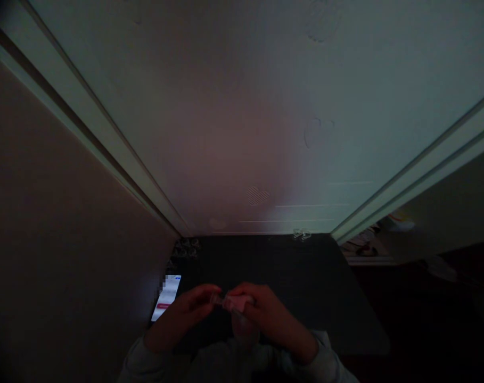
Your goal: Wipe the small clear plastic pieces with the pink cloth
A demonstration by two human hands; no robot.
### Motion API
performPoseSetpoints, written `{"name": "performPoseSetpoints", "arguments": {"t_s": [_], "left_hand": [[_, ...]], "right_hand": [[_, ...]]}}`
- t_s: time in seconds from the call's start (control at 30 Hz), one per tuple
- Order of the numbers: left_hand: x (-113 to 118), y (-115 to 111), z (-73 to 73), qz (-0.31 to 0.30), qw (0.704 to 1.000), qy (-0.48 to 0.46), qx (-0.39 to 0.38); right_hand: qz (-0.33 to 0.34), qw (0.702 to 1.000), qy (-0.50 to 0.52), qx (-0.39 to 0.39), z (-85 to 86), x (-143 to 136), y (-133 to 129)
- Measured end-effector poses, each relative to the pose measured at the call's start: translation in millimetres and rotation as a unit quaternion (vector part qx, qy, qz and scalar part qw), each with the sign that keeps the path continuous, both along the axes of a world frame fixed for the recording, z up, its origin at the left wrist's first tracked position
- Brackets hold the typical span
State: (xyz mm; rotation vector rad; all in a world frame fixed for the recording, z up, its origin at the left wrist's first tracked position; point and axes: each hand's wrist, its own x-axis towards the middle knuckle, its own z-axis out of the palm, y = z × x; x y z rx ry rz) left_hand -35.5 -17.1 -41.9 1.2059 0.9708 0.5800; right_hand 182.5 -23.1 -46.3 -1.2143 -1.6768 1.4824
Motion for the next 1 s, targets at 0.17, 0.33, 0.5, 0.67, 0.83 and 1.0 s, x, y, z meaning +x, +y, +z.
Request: {"name": "performPoseSetpoints", "arguments": {"t_s": [0.17,0.33,0.5,0.67,0.83,1.0], "left_hand": [[-0.4,-1.3,-3.5,0.003,1.0,-0.003,0.023],[2.5,-1.5,0.9,0.017,1.0,0.002,0.012],[4.1,-2.1,3.9,0.032,0.999,-0.034,-0.011],[3.1,-0.9,3.1,0.085,0.996,-0.002,-0.023],[4.8,1.0,2.2,0.062,0.998,0.015,0.001],[6.6,2.5,4.3,0.025,0.999,0.023,-0.016]], "right_hand": [[-0.014,0.999,0.015,-0.033,-1.5,-1.5,0.1],[-0.025,0.999,0.012,-0.035,0.0,-2.8,0.0],[-0.043,0.999,0.008,-0.011,-2.4,-3.8,-0.9],[-0.051,0.999,-0.004,0.005,-2.1,-4.2,-1.6],[-0.038,0.999,-0.015,0.017,-2.2,-3.8,-1.4],[-0.029,0.999,-0.018,0.027,2.5,-6.9,-1.4]]}}
